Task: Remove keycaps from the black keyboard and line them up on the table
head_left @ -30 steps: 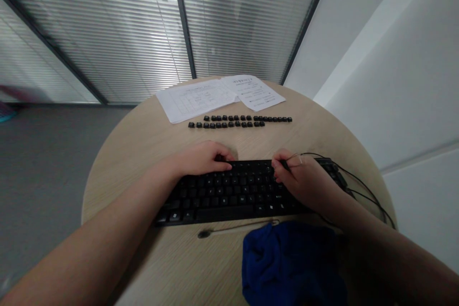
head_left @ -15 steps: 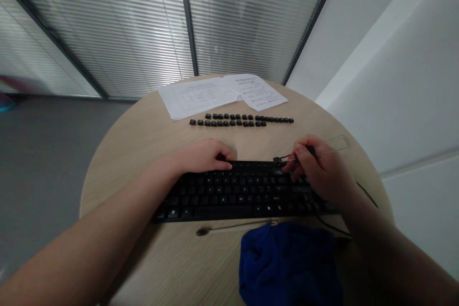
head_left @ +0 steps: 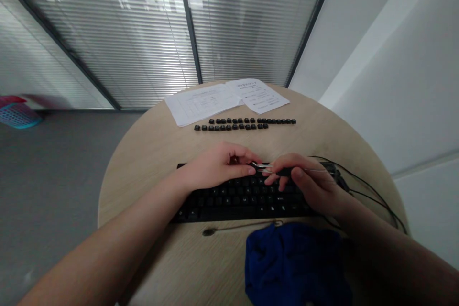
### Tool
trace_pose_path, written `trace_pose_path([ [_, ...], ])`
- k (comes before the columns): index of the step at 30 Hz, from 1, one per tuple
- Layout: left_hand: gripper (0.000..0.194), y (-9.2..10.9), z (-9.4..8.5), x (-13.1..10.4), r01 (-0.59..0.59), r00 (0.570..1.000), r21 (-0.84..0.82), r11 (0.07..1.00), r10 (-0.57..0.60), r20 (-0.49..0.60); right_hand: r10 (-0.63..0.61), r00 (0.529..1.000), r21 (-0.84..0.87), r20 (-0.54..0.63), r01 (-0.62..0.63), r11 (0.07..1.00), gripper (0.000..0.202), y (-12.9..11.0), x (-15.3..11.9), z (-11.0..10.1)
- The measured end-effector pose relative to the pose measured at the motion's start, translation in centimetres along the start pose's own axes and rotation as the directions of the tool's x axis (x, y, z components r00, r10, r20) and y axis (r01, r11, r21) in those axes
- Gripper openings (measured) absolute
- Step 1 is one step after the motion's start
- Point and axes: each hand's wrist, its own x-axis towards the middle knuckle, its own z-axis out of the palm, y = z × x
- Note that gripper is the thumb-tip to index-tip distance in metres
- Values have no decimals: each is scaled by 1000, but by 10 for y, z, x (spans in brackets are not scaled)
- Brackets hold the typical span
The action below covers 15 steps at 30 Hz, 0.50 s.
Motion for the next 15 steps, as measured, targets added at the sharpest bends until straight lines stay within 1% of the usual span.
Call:
trace_pose_path([
  [2, 26, -3, 0, 2, 7, 1000, 22, 1000, -7, -16, -22, 1000, -20, 2, 22, 1000, 33, -1, 1, -1],
  [5, 24, -5, -1, 4, 39, 997, 107, 993, -32, -67, -96, 993, -197, 71, 108, 974, 32, -8, 3, -4],
  [7, 23, -4, 0, 4, 38, 995, 156, 987, -23, -99, -145, 981, -310, 128, 179, 934, 31, -12, 4, -5],
  [8, 22, -3, 0, 4, 32, 993, 177, 984, -12, -116, -159, 978, -346, 135, 197, 918, 30, -14, 4, -6],
  [11, 20, -1, 1, 4, 12, 984, 214, 977, 26, -176, -244, 966, -361, 82, 258, 896, 29, -12, 5, -5],
  [13, 20, -3, 1, 5, -3, 979, 182, 983, 40, -200, -323, 945, -332, 47, 320, 888, 28, -9, 6, -3],
  [15, 21, -4, 1, 5, -14, 975, 141, 990, 45, -215, -367, 930, -315, 36, 359, 879, 28, -5, 7, -2],
])
